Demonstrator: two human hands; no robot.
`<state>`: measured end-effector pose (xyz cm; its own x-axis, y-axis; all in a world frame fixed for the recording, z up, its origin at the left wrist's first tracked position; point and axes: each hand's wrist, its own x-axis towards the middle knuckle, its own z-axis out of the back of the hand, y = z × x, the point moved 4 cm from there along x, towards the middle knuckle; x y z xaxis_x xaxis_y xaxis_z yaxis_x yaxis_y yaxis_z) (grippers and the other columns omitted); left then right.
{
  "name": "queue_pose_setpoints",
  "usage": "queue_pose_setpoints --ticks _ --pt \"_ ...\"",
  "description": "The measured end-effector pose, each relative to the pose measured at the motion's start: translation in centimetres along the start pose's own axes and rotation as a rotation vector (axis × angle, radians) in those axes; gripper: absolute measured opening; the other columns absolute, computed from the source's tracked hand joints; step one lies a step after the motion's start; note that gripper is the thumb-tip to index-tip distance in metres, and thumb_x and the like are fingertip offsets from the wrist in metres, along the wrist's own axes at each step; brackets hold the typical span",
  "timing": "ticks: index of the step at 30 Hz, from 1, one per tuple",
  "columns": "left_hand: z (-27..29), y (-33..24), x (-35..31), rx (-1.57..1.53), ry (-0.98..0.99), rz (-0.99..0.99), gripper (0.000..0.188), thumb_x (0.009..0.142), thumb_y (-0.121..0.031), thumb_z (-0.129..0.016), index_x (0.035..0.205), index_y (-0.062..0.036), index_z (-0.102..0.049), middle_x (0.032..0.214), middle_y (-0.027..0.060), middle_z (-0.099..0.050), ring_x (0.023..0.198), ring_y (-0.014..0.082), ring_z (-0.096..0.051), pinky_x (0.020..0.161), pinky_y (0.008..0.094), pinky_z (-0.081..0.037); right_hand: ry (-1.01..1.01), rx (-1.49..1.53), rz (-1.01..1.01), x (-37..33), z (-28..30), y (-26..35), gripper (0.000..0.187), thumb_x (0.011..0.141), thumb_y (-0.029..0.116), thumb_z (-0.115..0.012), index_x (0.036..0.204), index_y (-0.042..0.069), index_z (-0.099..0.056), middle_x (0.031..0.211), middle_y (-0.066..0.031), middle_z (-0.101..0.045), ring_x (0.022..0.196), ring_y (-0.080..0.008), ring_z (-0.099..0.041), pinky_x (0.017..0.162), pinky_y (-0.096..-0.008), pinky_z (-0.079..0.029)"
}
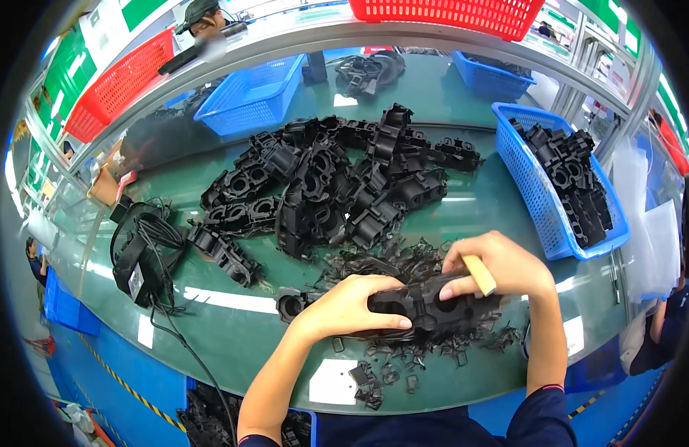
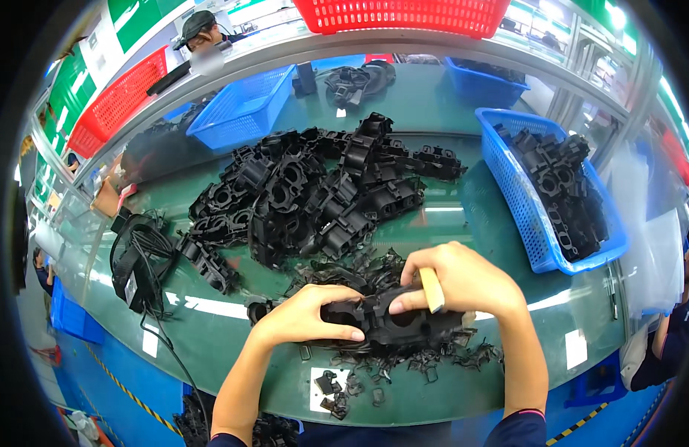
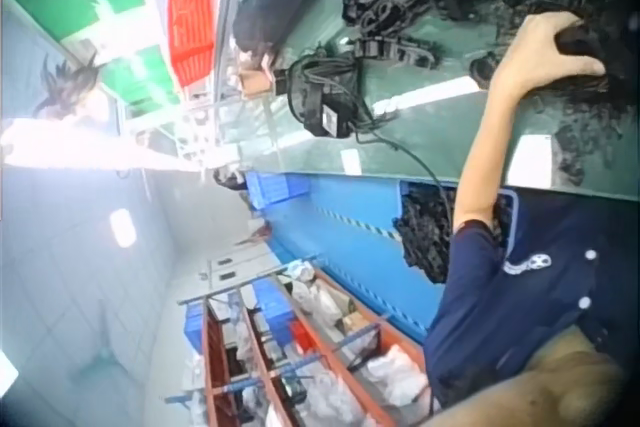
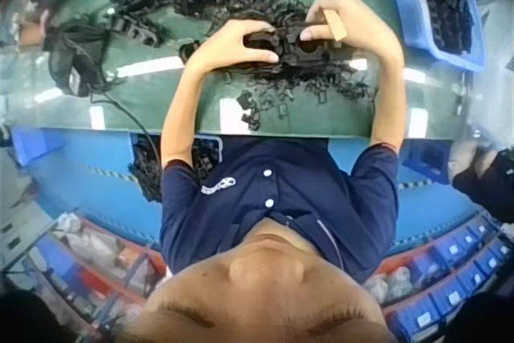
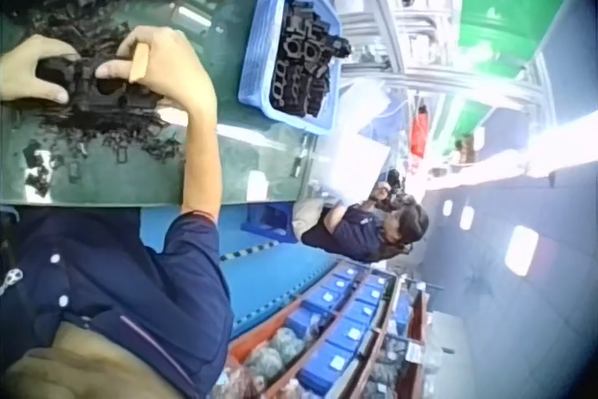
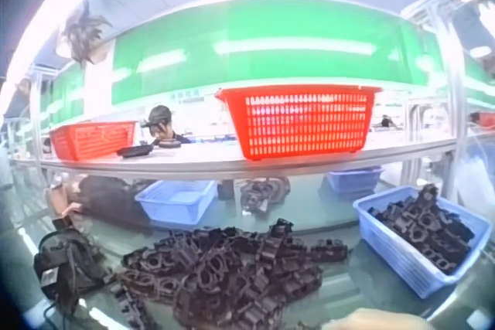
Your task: The recorder is scraping excess plastic or burrs from black components using a wooden scraping tool on a factory production line.
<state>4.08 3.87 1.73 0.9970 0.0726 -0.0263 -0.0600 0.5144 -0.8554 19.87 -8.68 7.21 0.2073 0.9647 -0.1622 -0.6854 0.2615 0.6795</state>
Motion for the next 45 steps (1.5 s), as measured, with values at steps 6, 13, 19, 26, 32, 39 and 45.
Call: queue_pose_setpoints --ticks 6,13,19,26,32,39,45 --pt "0.7 -1.6 -0.4 0.406 -0.453 -0.132 0.05 0.062 -0.022 -0.077 0.104 -0.0015 -0.058 0.087 0.0112 -0.051 0.084 0.0274 -0.05 0.075 0.0366 -0.042 -0.119 -0.038 0.225 0.8 0.3 -1.2 0.044 0.063 0.034 -0.081 0.087 0.005 -0.058 0.073 -0.0073 -0.054 0.076 -0.0212 -0.053 0.067 -0.0313 -0.043" --pt "0.2 -2.2 -0.5 0.575 -0.575 -0.148 0.058 0.052 -0.011 -0.08 0.104 -0.0024 -0.054 0.095 0.013 -0.045 0.091 0.0309 -0.044 0.076 0.0394 -0.043 -0.382 -0.285 0.311 -2.1 -0.5 2.7 0.058 0.05 0.006 -0.081 0.098 0.003 -0.049 0.092 -0.0087 -0.049 0.086 -0.0293 -0.045 0.077 -0.0378 -0.041" --pt "-0.8 -1.7 0.0 0.484 -0.402 -0.143 0.063 0.057 -0.027 -0.083 0.105 -0.0008 -0.053 0.103 0.0157 -0.045 0.098 0.033 -0.045 0.083 0.0419 -0.042 -0.412 -0.178 0.237 -2.8 -2.5 -1.1 0.057 0.052 0.011 -0.082 0.099 0.004 -0.05 0.098 -0.0072 -0.053 0.091 -0.0285 -0.047 0.08 -0.0367 -0.041" --pt "-1.5 -1.4 0.2 0.532 -0.364 -0.193 0.061 0.056 -0.032 -0.082 0.101 -0.0014 -0.055 0.112 0.0156 -0.058 0.096 0.0304 -0.057 0.083 0.039 -0.043 -0.59 0.663 0.323 -2.7 -3.6 -1.3 0.06 0.09 0.054 -0.043 0.104 -0.003 -0.056 0.093 -0.0125 -0.062 0.086 -0.018 -0.058 0.08 -0.0306 -0.044" --pt "-1.3 -2.5 0.2 0.599 -0.435 -0.277 0.057 0.052 -0.032 -0.082 0.093 -0.0013 -0.058 0.098 0.012 -0.061 0.085 0.0275 -0.058 0.075 0.0361 -0.045 -0.754 0.496 0.356 -2.2 -6.4 -2.3 0.055 0.098 0.044 -0.028 0.102 -0.001 -0.06 0.09 -0.011 -0.065 0.083 -0.0193 -0.055 0.082 -0.0315 -0.041" --pt "-1.5 -2.4 0.1 0.633 -0.437 -0.306 0.059 0.055 -0.031 -0.081 0.1 -0.0007 -0.058 0.1 0.0122 -0.058 0.09 0.0272 -0.057 0.079 0.0376 -0.044 -0.7 0.422 0.276 -1.9 -6.0 -2.1 0.015 0.081 0.001 -0.057 0.096 0.001 -0.059 0.094 -0.009 -0.069 0.092 -0.017 -0.061 0.097 -0.0365 -0.034" --pt "-1.3 -2.5 0.1 0.633 -0.476 -0.314 0.057 0.054 -0.029 -0.081 0.098 -0.0015 -0.058 0.099 0.0116 -0.058 0.089 0.0269 -0.057 0.078 0.0378 -0.045 -0.643 0.551 0.303 -2.0 -5.7 -2.5 0.004 0.076 0.005 -0.061 0.078 0.003 -0.058 0.1 -0.0122 -0.067 0.098 -0.021 -0.062 0.1 -0.045 -0.032"
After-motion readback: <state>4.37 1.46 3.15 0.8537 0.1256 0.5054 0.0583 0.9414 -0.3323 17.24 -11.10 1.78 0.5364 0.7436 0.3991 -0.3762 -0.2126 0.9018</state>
